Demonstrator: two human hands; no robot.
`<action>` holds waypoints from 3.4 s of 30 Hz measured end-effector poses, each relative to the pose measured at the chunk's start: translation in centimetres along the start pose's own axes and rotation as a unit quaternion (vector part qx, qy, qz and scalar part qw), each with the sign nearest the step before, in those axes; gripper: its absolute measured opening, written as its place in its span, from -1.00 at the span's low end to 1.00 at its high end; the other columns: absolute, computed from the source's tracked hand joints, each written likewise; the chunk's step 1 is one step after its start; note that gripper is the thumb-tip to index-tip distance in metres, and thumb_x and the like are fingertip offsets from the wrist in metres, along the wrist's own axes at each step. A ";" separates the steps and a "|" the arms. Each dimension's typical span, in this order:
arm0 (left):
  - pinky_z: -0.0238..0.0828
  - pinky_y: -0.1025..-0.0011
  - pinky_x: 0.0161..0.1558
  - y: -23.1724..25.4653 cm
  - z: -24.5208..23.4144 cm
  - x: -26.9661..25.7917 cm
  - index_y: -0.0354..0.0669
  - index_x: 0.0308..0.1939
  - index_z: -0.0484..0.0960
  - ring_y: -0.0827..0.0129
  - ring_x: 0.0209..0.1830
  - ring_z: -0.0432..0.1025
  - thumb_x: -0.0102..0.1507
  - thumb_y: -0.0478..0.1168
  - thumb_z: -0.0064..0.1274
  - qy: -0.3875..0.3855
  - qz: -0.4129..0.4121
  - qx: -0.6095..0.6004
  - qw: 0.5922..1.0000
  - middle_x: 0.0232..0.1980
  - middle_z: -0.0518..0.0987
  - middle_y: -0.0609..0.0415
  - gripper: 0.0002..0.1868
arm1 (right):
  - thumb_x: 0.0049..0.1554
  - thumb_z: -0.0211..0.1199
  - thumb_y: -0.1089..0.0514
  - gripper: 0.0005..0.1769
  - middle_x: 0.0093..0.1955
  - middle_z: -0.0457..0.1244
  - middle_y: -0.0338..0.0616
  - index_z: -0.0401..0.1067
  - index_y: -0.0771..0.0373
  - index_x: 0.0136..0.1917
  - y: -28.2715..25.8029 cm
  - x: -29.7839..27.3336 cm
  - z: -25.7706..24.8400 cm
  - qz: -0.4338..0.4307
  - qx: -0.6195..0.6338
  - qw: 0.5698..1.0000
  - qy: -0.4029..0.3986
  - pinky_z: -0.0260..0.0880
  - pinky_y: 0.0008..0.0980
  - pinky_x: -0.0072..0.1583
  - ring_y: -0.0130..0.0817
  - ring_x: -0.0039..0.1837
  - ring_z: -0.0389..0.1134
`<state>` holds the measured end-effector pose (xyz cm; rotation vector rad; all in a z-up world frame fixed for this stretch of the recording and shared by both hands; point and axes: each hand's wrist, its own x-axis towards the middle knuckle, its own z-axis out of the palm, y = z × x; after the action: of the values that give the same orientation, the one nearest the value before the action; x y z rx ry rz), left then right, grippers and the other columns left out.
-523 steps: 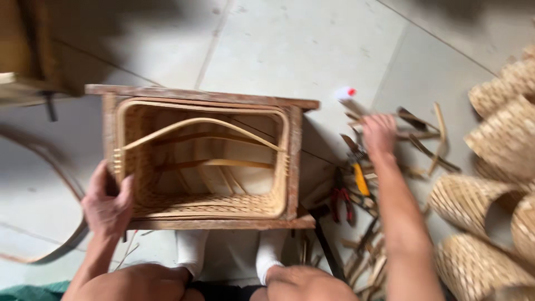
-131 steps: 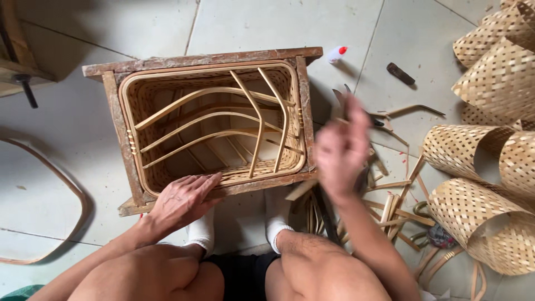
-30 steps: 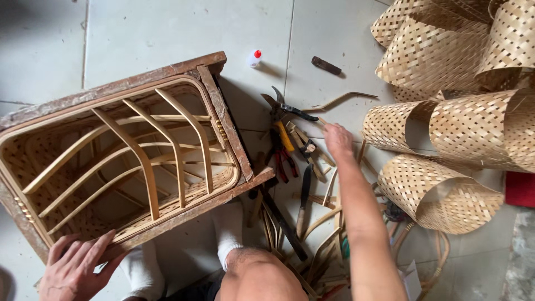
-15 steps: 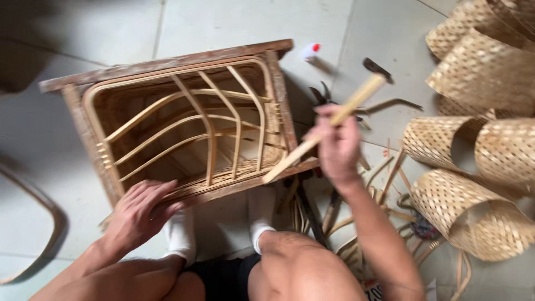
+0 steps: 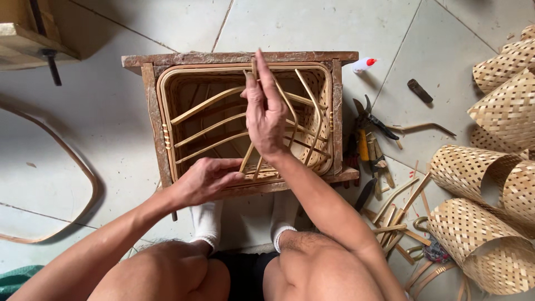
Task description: The person assembles a rectangular basket by inserting bamboo strips into a wooden mold, securing them with a hammer and pliers, and applying glue to the joints. The basket frame is gradually built up with multiple strips.
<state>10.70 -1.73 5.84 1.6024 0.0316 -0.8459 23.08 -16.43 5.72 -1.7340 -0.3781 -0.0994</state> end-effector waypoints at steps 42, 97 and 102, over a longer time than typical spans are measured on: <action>0.18 0.09 0.54 0.8 -15.7 10.1 0.05 0.54 0.33 0.16 0.58 0.20 0.35 -0.24 0.01 0.144 0.334 0.561 0.744 0.55 0.37 0.18 -0.37 | 0.38 0.02 -0.06 -0.54 -0.35 0.25 -0.13 0.34 0.15 0.44 2.7 -0.6 2.4 0.160 -0.190 0.961 -0.120 0.23 -0.40 -0.39 -0.41 -0.41 0.18; 0.14 0.00 0.41 -4.8 1.6 -7.5 -0.17 0.24 0.51 0.19 0.23 0.42 0.10 -0.04 0.30 0.274 0.221 0.466 0.812 0.01 0.62 0.06 -0.34 | 0.34 0.17 0.33 -0.68 0.10 0.34 -0.03 0.33 0.34 0.35 8.5 2.6 -38.1 -0.156 -0.543 0.825 -0.037 0.53 -0.21 0.10 -0.15 0.05 0.45; 0.13 -0.03 0.42 -4.3 1.0 -8.0 -0.22 0.21 0.54 0.15 0.26 0.39 0.13 -0.03 0.28 0.273 0.244 0.449 0.815 0.05 0.60 -0.01 -0.38 | 0.40 -0.02 0.20 -0.79 -0.01 0.29 0.07 0.30 0.39 0.20 -0.2 2.4 -20.4 -0.169 -0.121 0.978 -0.008 0.56 -0.49 -0.23 -0.41 -0.19 0.40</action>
<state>2.34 1.86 6.40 2.5455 -0.4170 0.0924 28.21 -35.67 10.68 -1.8967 -0.6951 -0.3903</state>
